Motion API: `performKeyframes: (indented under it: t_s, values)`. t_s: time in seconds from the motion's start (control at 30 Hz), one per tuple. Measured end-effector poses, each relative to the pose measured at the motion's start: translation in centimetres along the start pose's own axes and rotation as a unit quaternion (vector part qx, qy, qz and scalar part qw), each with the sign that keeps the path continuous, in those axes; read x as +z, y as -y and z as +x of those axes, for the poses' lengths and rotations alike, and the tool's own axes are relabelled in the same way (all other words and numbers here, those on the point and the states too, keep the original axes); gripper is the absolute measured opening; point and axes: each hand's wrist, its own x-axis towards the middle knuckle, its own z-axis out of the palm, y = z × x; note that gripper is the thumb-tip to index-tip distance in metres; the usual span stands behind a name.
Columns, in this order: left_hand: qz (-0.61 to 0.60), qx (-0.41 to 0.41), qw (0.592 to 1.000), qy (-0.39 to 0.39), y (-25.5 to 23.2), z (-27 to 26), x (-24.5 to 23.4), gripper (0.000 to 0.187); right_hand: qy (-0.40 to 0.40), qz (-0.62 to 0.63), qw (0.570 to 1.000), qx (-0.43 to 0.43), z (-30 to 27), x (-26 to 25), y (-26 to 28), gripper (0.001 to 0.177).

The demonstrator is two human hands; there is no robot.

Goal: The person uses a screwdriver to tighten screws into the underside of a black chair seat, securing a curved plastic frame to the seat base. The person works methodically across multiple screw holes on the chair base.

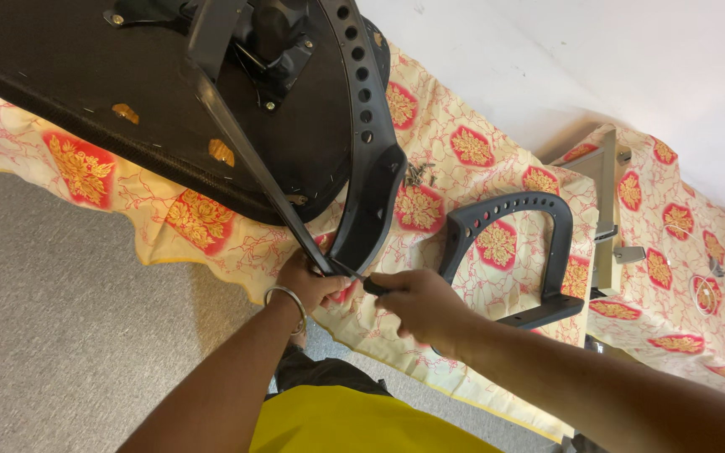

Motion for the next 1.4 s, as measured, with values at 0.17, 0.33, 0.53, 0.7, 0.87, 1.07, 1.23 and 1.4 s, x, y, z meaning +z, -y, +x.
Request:
performKeyframes:
  t_s: [0.17, 0.33, 0.53, 0.7, 0.87, 1.07, 1.23, 1.4]
  values:
    - [-0.004, -0.022, 1.000, -0.001, 0.5, 0.2, -0.2, 0.037, 0.050, 0.322, 0.937, 0.126, 1.8, -1.7, 0.7, 0.041]
    - [-0.022, -0.008, 1.000, 0.002, 0.9, 0.3, 0.1, 0.040, 0.088, 0.296, 0.947, 0.090, 1.0, -2.3, 0.4, 0.047]
    - [0.080, -0.005, 0.996, -0.042, 1.0, -0.6, 0.7, 0.044, 0.029, 0.186, 0.982, -0.016, -1.9, -1.6, -2.0, 0.060]
    - [0.169, 0.097, 0.968, -0.160, -0.7, -2.1, 1.7, 0.073, -0.015, 0.321, 0.943, -0.085, -3.1, -1.8, -5.2, 0.061]
    - [0.089, -0.044, 0.959, -0.264, -3.6, -4.8, 4.0, 0.063, -0.034, 0.346, 0.934, -0.079, -2.5, -1.3, -6.4, 0.065]
    - [-0.089, -0.194, 0.977, 0.002, -8.0, -5.4, 7.8, 0.052, 0.034, 0.235, 0.893, -0.382, -1.7, -0.1, -6.3, 0.076]
    - [-0.218, -0.158, 0.962, -0.040, -9.7, -4.0, 9.7, 0.034, -0.025, 0.166, 0.906, -0.388, 2.5, -3.2, -6.0, 0.041]
    - [-0.171, -0.138, 0.962, -0.159, -10.4, -2.6, 9.2, 0.022, -0.228, 0.025, 0.934, -0.273, 10.9, -10.1, -4.4, 0.033]
